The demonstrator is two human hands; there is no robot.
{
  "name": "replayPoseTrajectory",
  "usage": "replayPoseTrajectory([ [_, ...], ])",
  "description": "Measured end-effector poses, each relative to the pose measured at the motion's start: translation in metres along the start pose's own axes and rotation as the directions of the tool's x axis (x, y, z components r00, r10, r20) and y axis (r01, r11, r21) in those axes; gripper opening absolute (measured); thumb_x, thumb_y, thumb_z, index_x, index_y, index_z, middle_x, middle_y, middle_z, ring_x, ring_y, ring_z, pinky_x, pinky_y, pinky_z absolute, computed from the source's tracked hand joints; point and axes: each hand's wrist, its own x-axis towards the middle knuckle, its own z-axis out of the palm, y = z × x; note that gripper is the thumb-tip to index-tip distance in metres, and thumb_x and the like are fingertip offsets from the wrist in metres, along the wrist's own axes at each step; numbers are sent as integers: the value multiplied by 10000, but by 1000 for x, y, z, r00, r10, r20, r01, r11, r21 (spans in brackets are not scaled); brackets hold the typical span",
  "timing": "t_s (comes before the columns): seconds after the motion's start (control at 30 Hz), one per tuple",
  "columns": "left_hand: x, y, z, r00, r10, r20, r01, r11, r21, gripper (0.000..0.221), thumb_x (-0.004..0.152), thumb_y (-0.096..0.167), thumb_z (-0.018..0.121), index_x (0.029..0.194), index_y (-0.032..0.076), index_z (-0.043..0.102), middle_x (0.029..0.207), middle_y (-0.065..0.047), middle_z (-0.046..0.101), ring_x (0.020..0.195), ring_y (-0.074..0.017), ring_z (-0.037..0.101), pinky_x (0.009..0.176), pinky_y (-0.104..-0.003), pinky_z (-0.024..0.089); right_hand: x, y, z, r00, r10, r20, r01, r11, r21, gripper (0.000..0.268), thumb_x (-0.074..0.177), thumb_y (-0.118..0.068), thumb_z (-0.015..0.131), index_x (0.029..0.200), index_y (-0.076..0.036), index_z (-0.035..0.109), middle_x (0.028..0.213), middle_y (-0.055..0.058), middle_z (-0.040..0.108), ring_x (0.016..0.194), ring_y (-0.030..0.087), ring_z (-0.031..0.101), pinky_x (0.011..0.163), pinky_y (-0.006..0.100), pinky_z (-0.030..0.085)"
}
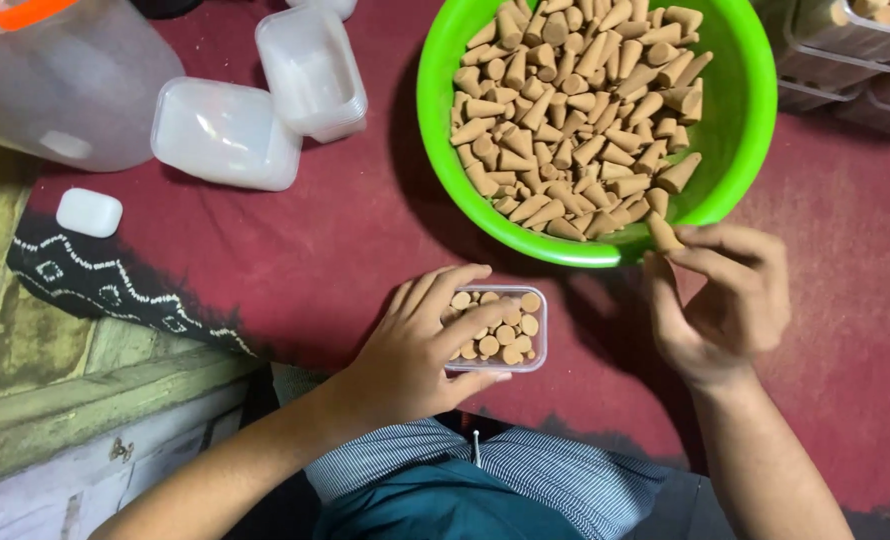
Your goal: The person is packing incense cones from a large green bowl into small plastic containers on a table.
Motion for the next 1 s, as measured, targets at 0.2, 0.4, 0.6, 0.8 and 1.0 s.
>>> replayPoseTrajectory([
  [0.2, 38, 19, -22, 919, 340, -201, -326, 940, 97, 332, 906, 282, 824, 1129, 75, 692, 1198, -158, 702, 1086, -342, 693, 948, -473, 541, 8, 3, 6, 998, 24, 61, -19, 996, -88, 223, 947, 225, 755, 1091, 79, 669, 1120, 289, 640, 997, 382, 664, 898, 437, 564],
  [0.4, 138, -25, 3, 960, 266, 91, -275, 955, 111, 187, 934, 103, 652, 1078, 58, 762, 1023, -121, 735, 1047, -356, 679, 867, -505, 514, 13, 6, 12, 999, -27, 20, 28, 997, -69, 186, 967, 149, 734, 1116, 38, 728, 1188, 233, 670, 1153, 437, 676, 1136, 508, 383],
  [0.6, 186, -42, 8, 886, 27, 463, -115, 980, 162, 136, 847, 266, 775, 860, 136, 815, 821, -149, 749, 857, -422, 745, 764, -556, 584, 6, 14, 10, 1000, -25, 10, 26, 998, -63, 193, 918, 125, 753, 1071, 8, 754, 1148, 182, 695, 1082, 375, 688, 1125, 518, 388],
  [0.8, 166, -37, -5, 922, 360, 140, -368, 929, 34, 166, 948, 142, 673, 945, -12, 735, 878, -173, 716, 868, -406, 719, 769, -499, 586, 2, 14, 11, 996, -88, -18, 87, 996, -32, 200, 880, 147, 745, 1034, 25, 777, 1059, 179, 727, 917, 356, 695, 968, 495, 481],
  [1.0, 106, 4, -2, 942, 248, -227, -316, 884, -344, 121, 952, 90, 709, 1068, 56, 702, 1010, -129, 726, 958, -336, 746, 814, -426, 629, 1, -14, 9, 993, -110, 35, 104, 984, 145, 292, 892, -35, 817, 1114, 120, 707, 1042, 279, 716, 877, 410, 723, 791, 483, 590],
])
